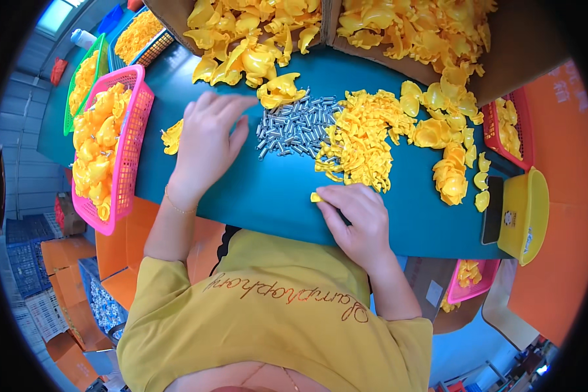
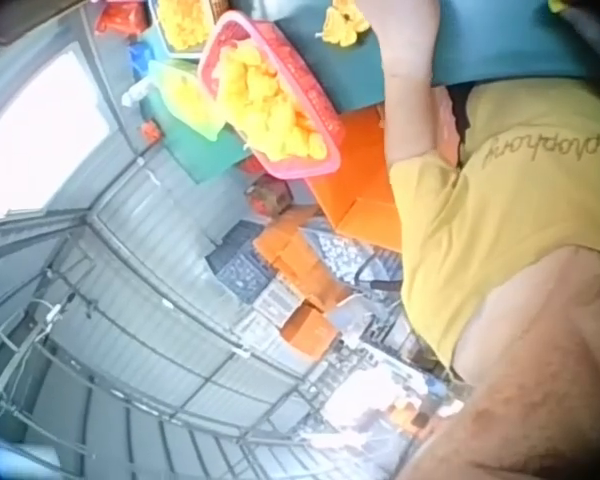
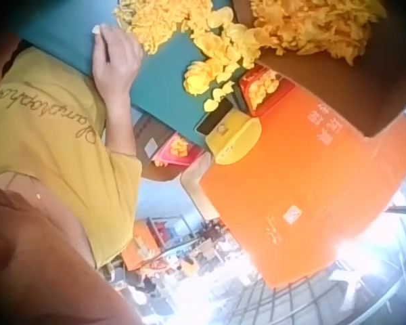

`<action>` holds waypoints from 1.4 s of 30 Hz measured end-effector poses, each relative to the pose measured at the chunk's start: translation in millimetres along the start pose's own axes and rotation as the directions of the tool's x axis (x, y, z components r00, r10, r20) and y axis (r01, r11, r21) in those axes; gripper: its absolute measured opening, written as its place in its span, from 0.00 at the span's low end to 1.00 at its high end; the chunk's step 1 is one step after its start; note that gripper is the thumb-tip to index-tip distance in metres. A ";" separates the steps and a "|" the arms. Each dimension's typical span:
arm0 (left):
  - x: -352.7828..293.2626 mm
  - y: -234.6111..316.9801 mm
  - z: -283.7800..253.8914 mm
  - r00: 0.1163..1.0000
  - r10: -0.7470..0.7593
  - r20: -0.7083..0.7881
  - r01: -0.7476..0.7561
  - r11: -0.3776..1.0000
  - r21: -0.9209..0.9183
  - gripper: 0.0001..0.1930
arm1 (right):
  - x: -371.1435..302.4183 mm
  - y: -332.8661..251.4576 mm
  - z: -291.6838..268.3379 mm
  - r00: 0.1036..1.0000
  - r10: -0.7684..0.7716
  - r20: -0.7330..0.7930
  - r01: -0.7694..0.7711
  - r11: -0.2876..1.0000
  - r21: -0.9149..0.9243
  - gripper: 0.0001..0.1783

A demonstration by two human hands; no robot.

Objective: Assembling small yellow toy components by hand.

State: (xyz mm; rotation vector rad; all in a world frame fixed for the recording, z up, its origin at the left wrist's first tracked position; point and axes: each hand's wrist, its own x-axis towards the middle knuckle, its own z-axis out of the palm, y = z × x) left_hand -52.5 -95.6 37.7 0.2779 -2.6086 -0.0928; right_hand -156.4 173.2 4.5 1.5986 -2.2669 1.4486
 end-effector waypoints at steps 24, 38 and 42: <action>-82.4 75.7 -7.5 0.917 0.372 0.145 -0.215 0.766 -0.605 0.18 | -10.7 4.5 -1.8 0.927 0.373 0.047 -0.355 0.827 0.435 0.10; -106.0 78.9 15.3 0.949 0.314 -0.003 -0.256 0.768 -0.587 0.20 | -9.4 2.2 5.1 0.832 0.457 0.315 -0.538 0.805 0.251 0.08; -107.6 77.9 18.4 0.950 0.310 -0.019 -0.259 0.758 -0.599 0.21 | -1.2 3.1 0.7 0.790 0.458 0.408 -0.563 0.805 0.187 0.09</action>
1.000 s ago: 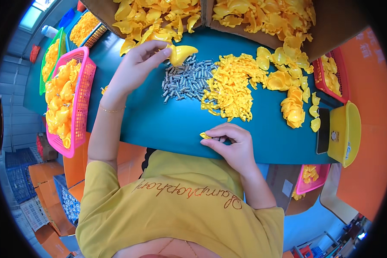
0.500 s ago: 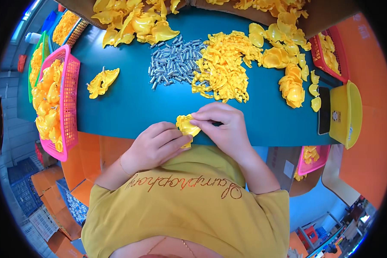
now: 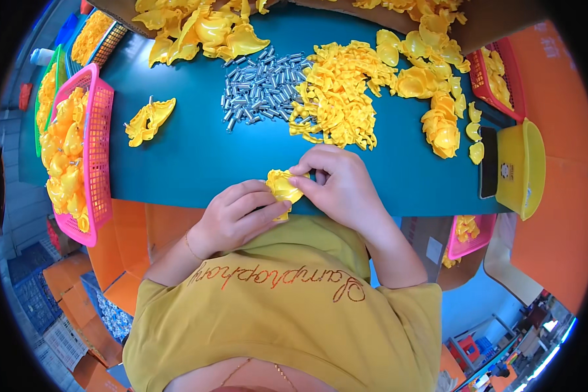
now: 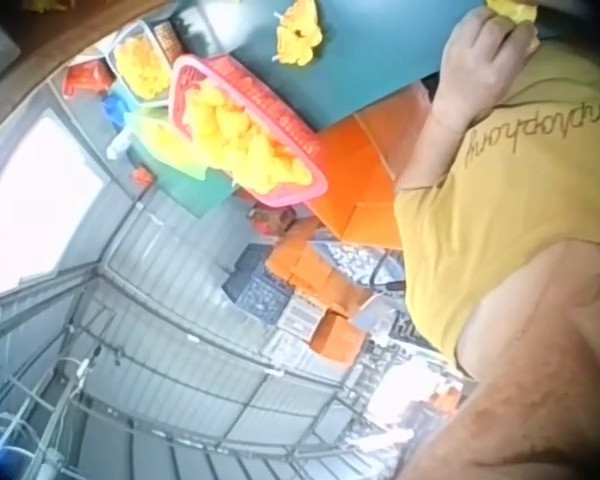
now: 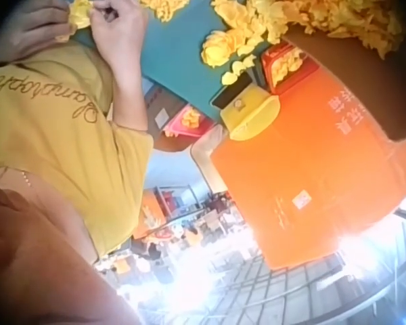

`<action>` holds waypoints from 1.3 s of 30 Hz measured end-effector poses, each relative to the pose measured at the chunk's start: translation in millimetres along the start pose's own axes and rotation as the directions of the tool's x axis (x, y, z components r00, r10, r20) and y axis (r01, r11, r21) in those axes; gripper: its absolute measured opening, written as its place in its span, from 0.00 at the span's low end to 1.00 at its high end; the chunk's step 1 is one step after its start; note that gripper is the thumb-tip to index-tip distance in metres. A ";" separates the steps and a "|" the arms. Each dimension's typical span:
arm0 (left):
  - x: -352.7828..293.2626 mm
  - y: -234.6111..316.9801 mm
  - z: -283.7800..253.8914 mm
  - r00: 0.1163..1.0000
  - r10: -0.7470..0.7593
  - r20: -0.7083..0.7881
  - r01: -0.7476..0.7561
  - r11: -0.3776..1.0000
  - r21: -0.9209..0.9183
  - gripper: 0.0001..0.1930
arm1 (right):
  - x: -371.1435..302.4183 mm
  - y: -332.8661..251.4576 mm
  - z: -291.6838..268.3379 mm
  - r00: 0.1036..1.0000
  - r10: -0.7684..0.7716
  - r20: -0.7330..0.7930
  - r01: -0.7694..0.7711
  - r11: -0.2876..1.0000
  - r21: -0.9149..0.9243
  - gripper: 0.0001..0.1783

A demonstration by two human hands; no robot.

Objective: Assembling small yellow toy components by hand.

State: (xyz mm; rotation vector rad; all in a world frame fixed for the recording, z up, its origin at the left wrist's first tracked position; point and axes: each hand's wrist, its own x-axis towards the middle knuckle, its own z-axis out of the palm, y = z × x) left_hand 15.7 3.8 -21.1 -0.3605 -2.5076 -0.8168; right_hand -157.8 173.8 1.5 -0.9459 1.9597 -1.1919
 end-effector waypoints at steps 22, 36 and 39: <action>-1.6 -0.7 3.4 1.000 -0.018 -0.012 0.018 1.000 -0.014 0.21 | -37.3 -8.3 3.5 0.939 -0.342 0.044 0.295 0.729 -0.618 0.33; -2.2 1.9 1.3 0.999 -0.039 -0.027 0.038 0.999 -0.024 0.18 | -5.2 -11.0 -17.0 0.924 -0.367 0.104 0.377 0.839 -0.391 0.17; -4.8 2.0 5.4 0.998 -0.039 -0.058 0.038 0.999 -0.009 0.18 | 30.3 -40.3 -16.7 0.918 -0.396 -0.030 0.322 0.786 -0.529 0.08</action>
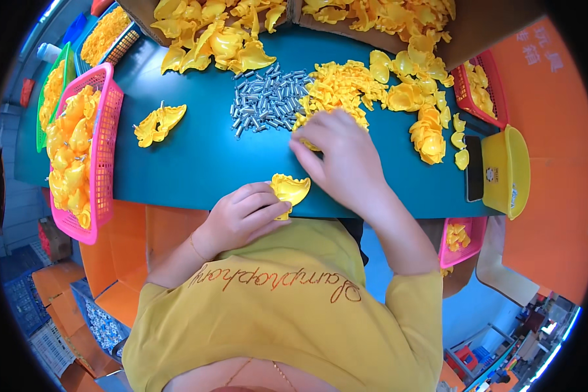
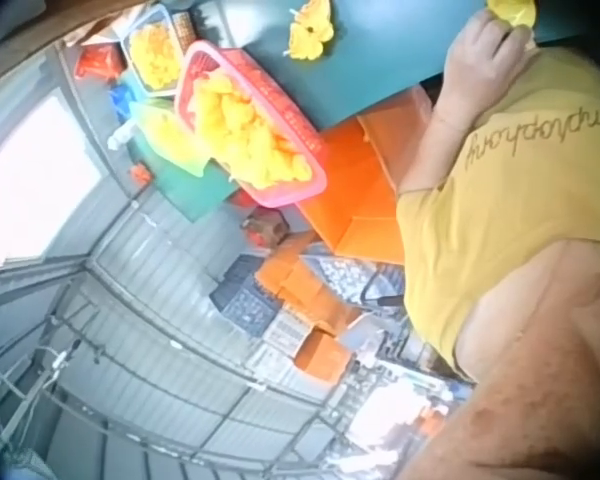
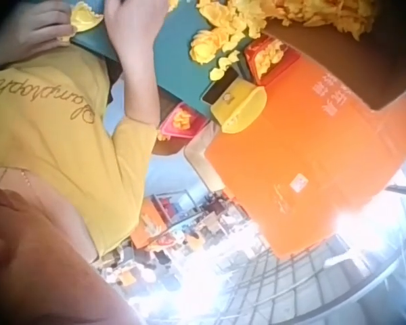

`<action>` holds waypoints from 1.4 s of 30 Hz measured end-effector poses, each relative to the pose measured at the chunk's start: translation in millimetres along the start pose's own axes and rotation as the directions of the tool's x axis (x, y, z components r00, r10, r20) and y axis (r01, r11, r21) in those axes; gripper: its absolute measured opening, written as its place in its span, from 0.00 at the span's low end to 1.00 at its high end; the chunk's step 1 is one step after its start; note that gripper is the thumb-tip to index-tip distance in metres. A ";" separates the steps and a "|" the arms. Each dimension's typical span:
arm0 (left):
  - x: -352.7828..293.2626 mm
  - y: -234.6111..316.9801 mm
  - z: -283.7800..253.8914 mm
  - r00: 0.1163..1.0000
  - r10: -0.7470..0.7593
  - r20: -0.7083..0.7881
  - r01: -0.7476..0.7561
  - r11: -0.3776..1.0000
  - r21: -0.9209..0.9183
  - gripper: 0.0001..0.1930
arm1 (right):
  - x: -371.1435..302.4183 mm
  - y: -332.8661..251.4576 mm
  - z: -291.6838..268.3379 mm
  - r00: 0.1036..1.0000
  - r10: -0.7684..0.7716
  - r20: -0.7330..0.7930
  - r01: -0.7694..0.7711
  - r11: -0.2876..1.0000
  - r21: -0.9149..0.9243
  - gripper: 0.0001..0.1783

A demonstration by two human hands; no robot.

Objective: Assembling small yellow toy components by hand.

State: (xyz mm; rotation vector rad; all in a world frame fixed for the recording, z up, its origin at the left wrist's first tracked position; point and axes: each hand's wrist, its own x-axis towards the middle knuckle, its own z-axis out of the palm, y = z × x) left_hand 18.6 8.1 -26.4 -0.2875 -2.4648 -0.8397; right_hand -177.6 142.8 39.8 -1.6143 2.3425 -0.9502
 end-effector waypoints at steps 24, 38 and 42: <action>1.8 -6.3 -3.4 0.999 -0.038 -0.019 0.036 0.994 -0.102 0.15 | -11.6 22.0 8.9 0.940 -0.022 0.341 -0.168 0.839 0.517 0.05; -0.3 -5.8 -3.2 0.998 -0.056 0.014 0.057 0.993 -0.108 0.14 | -33.6 -4.2 24.2 0.959 0.234 0.158 -0.278 0.874 0.399 0.07; 1.6 -6.8 -4.6 0.999 -0.039 0.004 0.039 0.994 -0.102 0.15 | -41.9 -15.5 41.8 0.955 0.295 0.014 -0.280 0.889 0.362 0.08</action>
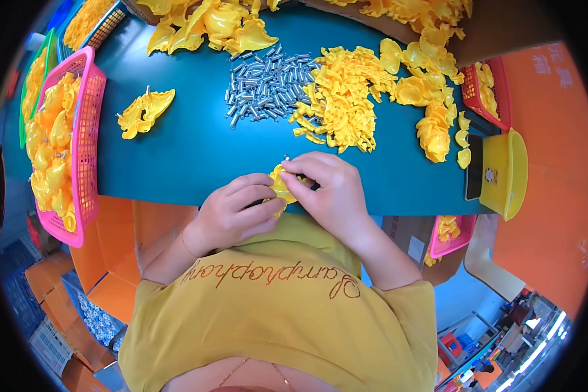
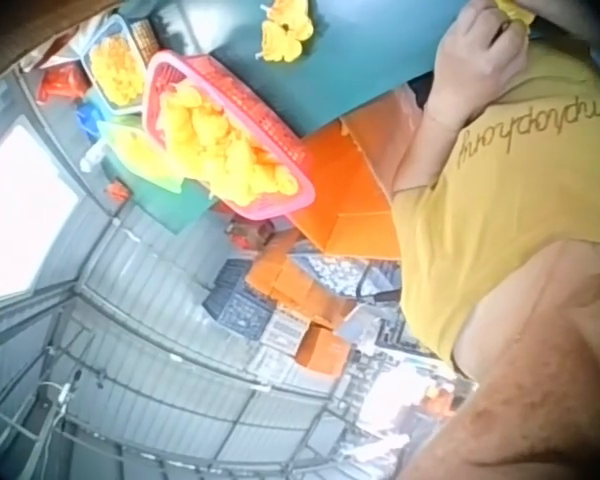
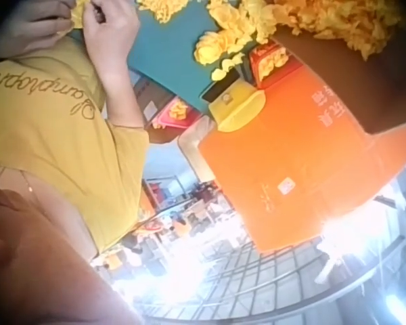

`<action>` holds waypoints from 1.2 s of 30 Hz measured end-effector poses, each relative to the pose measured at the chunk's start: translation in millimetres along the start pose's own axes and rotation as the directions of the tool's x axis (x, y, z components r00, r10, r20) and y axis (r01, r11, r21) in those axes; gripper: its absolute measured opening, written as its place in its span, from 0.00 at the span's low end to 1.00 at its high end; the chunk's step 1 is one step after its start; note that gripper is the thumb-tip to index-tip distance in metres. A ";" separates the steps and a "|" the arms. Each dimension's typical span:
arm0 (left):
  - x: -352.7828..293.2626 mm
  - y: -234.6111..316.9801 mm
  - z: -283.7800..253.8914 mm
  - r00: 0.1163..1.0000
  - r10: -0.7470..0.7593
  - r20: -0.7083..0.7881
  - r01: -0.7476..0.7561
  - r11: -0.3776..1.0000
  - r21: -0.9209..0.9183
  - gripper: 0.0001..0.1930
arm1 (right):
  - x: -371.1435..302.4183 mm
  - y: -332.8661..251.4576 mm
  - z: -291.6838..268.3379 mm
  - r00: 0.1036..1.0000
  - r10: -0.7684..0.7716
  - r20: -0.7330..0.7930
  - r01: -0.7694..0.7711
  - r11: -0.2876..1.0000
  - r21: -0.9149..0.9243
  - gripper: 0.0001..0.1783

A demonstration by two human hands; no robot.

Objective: Assembling small yellow toy components by hand.

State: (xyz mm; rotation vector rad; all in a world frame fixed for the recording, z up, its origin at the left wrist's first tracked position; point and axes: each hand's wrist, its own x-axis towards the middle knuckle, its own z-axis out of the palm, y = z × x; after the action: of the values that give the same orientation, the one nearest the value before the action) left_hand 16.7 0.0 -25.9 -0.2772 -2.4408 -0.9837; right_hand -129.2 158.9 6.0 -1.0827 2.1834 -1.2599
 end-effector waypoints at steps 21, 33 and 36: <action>-41.8 -5.8 -130.6 0.815 -0.385 -0.432 0.578 0.584 0.570 0.22 | 21.2 11.5 -23.3 0.945 -0.293 -0.149 0.177 0.836 -0.520 0.06; 172.1 -126.2 -77.6 0.995 0.040 0.093 -0.097 0.636 0.766 0.12 | -11.8 20.5 -11.3 0.932 -0.351 -0.089 0.321 0.915 -0.244 0.06; 176.8 -129.2 -80.8 0.984 0.058 0.171 -0.171 0.610 0.774 0.08 | -15.0 26.7 -11.7 0.926 -0.361 -0.114 0.323 0.910 -0.260 0.07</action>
State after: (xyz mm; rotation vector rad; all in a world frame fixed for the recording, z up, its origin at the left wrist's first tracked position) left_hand -151.9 -148.3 37.8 -0.1767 -2.6615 0.2491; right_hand -138.8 184.9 -11.4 -1.5701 2.3837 -1.2874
